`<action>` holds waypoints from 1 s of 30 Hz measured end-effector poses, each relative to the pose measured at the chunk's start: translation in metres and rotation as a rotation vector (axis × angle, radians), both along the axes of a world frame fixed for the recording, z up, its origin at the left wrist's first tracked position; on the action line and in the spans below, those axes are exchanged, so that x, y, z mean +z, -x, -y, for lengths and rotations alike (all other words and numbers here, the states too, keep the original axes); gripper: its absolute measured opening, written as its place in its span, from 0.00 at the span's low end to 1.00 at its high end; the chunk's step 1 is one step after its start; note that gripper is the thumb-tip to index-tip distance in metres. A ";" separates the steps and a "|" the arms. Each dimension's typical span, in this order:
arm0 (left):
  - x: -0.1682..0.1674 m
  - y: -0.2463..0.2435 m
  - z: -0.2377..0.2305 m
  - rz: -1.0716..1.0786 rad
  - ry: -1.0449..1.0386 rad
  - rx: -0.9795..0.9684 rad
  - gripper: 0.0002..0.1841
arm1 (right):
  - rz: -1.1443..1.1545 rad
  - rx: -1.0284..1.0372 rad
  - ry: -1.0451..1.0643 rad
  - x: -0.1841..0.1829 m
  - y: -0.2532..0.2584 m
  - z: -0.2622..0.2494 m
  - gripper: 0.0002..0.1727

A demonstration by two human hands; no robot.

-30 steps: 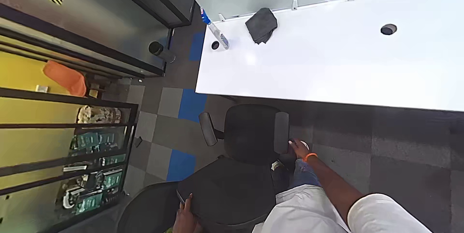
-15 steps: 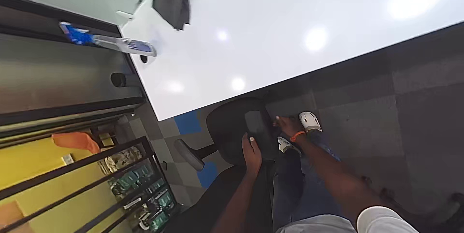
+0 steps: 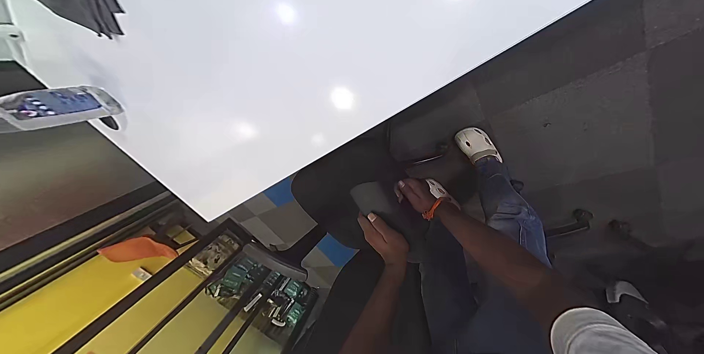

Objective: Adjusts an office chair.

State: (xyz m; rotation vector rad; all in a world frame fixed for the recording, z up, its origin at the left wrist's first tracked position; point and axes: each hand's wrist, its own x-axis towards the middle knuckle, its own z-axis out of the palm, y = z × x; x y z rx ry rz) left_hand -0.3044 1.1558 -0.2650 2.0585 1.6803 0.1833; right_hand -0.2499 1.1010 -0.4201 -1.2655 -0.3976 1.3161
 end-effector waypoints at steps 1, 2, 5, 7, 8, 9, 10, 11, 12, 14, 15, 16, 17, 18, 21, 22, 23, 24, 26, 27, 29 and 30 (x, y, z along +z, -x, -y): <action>-0.001 0.002 0.001 0.009 -0.002 -0.005 0.30 | 0.030 -0.017 0.020 0.001 0.003 0.003 0.32; -0.002 0.003 0.001 0.019 -0.002 -0.010 0.30 | 0.054 -0.032 0.030 0.000 0.007 0.004 0.33; -0.003 0.008 -0.001 0.048 -0.002 -0.003 0.32 | 0.057 -0.071 0.010 -0.011 0.020 0.002 0.37; -0.005 0.011 0.000 0.058 -0.010 0.001 0.32 | 0.034 -0.065 -0.002 -0.016 0.021 -0.001 0.36; -0.004 0.014 0.000 0.048 -0.016 -0.003 0.31 | 0.027 -0.056 -0.007 -0.016 0.024 -0.002 0.35; -0.002 0.018 0.002 0.027 -0.022 -0.002 0.30 | 0.021 -0.046 -0.011 -0.013 0.029 0.000 0.34; -0.001 0.021 0.002 0.014 -0.030 -0.001 0.29 | 0.016 -0.032 -0.011 -0.011 0.030 -0.001 0.33; -0.001 0.024 0.000 0.010 -0.034 -0.002 0.29 | 0.009 -0.017 0.000 -0.008 0.032 -0.002 0.33; 0.000 0.027 -0.001 0.009 -0.034 -0.001 0.28 | 0.002 -0.013 0.015 -0.004 0.034 -0.003 0.33; 0.004 0.037 0.001 0.019 -0.024 0.007 0.28 | -0.014 -0.010 0.052 0.005 0.042 0.000 0.31; 0.010 0.042 0.004 0.023 -0.005 0.016 0.29 | -0.019 -0.010 0.067 0.011 0.045 0.002 0.31; 0.016 0.043 0.004 0.031 0.006 0.030 0.30 | -0.014 -0.013 0.069 0.018 0.044 0.001 0.30; 0.026 0.043 0.003 0.040 0.018 0.046 0.31 | -0.001 -0.013 0.059 0.028 0.043 0.000 0.31; 0.040 0.044 0.003 0.043 0.022 0.068 0.31 | 0.014 -0.016 0.041 0.041 0.043 -0.001 0.31; 0.083 0.055 -0.003 0.040 0.032 0.088 0.28 | 0.057 0.004 0.004 0.080 0.048 -0.004 0.30; 0.090 0.060 -0.003 0.024 0.031 0.057 0.28 | 0.068 0.011 0.006 0.086 0.049 -0.003 0.30; 0.093 0.063 -0.003 0.007 0.025 0.030 0.28 | 0.072 0.008 0.007 0.087 0.049 -0.003 0.30; 0.089 0.059 -0.003 0.004 0.028 0.032 0.27 | 0.079 0.000 0.006 0.082 0.046 -0.003 0.30; 0.086 0.051 0.006 0.022 0.062 0.097 0.29 | 0.079 -0.024 -0.001 0.078 0.048 0.002 0.31; 0.084 0.049 0.010 0.038 0.056 0.121 0.29 | 0.072 -0.036 -0.014 0.077 0.050 0.004 0.31; 0.077 0.044 0.009 0.073 0.037 0.125 0.30 | 0.079 -0.056 -0.045 0.069 0.049 0.002 0.33; 0.074 0.045 0.008 0.077 0.047 0.114 0.30 | 0.083 -0.049 -0.051 0.066 0.048 0.002 0.33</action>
